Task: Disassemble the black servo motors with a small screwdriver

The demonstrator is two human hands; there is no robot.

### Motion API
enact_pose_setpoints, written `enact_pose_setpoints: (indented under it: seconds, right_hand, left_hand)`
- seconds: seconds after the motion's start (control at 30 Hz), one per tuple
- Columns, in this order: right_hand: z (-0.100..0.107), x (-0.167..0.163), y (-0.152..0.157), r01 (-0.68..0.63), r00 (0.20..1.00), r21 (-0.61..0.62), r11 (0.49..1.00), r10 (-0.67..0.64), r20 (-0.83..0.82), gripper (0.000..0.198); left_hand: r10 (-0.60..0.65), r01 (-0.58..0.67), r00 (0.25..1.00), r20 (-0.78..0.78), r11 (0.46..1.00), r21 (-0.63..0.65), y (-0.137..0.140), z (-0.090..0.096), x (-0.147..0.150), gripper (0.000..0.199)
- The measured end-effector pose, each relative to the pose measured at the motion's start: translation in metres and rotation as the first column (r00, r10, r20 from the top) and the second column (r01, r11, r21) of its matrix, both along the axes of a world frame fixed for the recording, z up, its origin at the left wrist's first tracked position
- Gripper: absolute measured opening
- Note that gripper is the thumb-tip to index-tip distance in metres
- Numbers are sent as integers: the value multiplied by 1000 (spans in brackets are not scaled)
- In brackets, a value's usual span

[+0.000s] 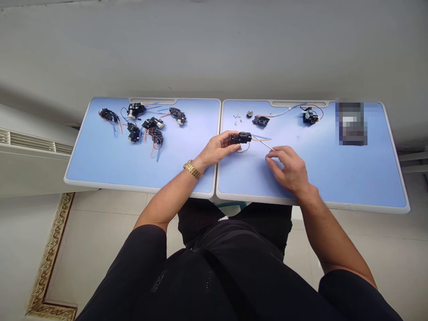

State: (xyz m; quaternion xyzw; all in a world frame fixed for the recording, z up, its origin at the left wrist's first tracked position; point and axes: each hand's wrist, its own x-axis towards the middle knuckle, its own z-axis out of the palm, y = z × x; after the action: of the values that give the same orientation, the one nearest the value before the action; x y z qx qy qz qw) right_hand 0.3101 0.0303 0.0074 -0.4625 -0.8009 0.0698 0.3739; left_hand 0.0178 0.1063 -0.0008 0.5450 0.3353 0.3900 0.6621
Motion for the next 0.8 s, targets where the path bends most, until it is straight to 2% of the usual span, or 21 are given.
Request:
enact_pose_setpoints:
  seconds: [0.1, 0.2, 0.3, 0.43, 0.6, 0.8]
  right_hand:
    - [19, 8, 7, 98, 986, -49, 994, -104, -131, 8]
    - [39, 10, 13, 120, 962, -109, 987, -143, -233, 4]
    - [55, 5, 21, 36, 928, -166, 985, -94, -360, 18]
    - [68, -12, 32, -84, 870, -191, 978, -22, -492, 22]
    - [72, -35, 50, -88, 874, -144, 986, 8, -485, 42]
    - [56, -45, 60, -39, 805, -162, 986, -64, -589, 36]
  left_hand:
    - [-10, 18, 997, -80, 994, 107, 0, -4, 0, 46]
    - [-30, 52, 989, -145, 987, 152, -1, -2, -1, 40]
    - [-39, 83, 970, -239, 981, 176, -3, 2, -2, 36]
    - [-43, 117, 950, -309, 967, 225, -4, 5, -5, 33]
    - [-33, 130, 935, -354, 959, 252, -4, 6, -7, 33]
    - [-31, 115, 948, -318, 962, 247, -5, 6, -6, 39]
